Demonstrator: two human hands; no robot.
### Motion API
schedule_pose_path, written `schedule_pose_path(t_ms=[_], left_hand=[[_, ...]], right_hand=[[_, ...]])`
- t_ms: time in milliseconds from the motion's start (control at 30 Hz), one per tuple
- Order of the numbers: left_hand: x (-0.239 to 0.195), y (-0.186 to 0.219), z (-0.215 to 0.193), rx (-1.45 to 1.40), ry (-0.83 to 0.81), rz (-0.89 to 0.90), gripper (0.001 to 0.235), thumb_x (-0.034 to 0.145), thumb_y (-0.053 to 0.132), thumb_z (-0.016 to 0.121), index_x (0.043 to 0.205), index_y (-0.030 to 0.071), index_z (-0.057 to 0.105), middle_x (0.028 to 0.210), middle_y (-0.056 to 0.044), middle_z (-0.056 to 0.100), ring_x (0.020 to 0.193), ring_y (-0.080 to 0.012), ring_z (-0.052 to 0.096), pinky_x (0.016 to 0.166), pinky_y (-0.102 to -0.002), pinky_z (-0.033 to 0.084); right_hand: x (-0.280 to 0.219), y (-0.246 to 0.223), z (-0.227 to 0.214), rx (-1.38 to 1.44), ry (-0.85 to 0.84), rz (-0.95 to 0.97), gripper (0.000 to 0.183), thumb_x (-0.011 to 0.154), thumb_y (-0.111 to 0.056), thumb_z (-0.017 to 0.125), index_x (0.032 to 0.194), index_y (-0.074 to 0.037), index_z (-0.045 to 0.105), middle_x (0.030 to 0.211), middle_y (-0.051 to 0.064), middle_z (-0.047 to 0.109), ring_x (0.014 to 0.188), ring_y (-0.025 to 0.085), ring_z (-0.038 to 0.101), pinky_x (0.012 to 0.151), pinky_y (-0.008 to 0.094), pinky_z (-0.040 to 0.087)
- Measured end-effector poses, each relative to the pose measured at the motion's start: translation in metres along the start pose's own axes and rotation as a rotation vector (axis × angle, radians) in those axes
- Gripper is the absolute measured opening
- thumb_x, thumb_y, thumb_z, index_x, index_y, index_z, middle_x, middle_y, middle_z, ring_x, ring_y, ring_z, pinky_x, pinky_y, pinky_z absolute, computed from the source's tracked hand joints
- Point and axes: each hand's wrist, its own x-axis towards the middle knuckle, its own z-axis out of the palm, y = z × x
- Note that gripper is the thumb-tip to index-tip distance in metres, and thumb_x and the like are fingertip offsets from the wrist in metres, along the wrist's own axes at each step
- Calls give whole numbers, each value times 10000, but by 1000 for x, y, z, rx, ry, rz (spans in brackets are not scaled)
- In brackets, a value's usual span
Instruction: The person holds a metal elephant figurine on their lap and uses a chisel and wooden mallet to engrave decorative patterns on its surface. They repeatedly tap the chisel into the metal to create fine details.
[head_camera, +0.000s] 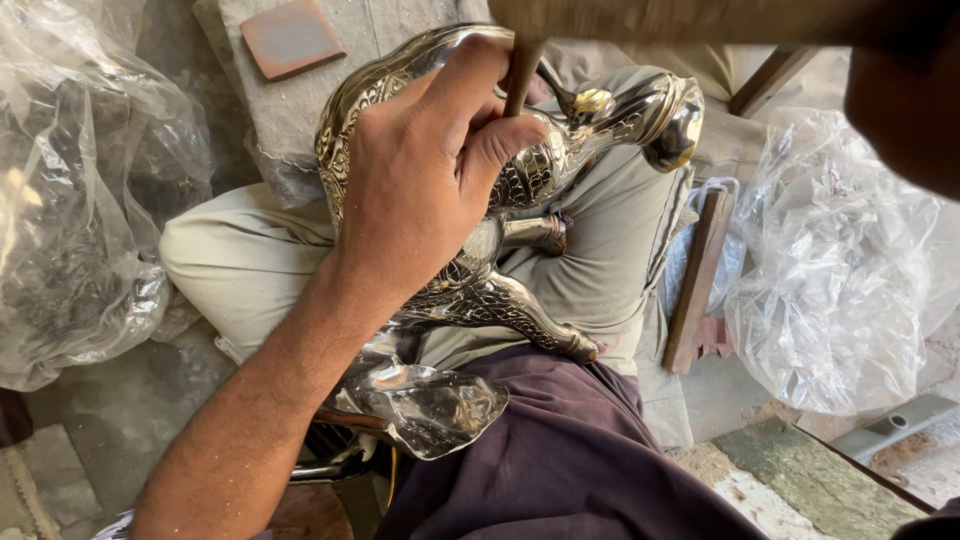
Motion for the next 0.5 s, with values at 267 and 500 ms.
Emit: schedule_pose_path(t_ms=[267, 500], left_hand=[[-1, 4, -6, 3, -59, -42, 295, 1079, 266, 700, 1282, 105, 559, 922, -39, 740, 777, -161, 751, 606, -330, 553], [3, 5, -2, 46, -48, 30, 309, 1080, 265, 723, 1285, 111, 551, 969, -44, 722, 853, -173, 752, 655, -321, 584]], right_hand=[[-7, 6, 10, 38, -35, 22, 164, 1077, -84, 655, 1214, 6, 646, 1012, 189, 708, 853, 275, 710, 749, 356, 577], [-8, 11, 10, 55, -53, 21, 153, 1092, -93, 649, 1208, 7, 647, 1003, 190, 707, 850, 271, 707, 748, 348, 571]])
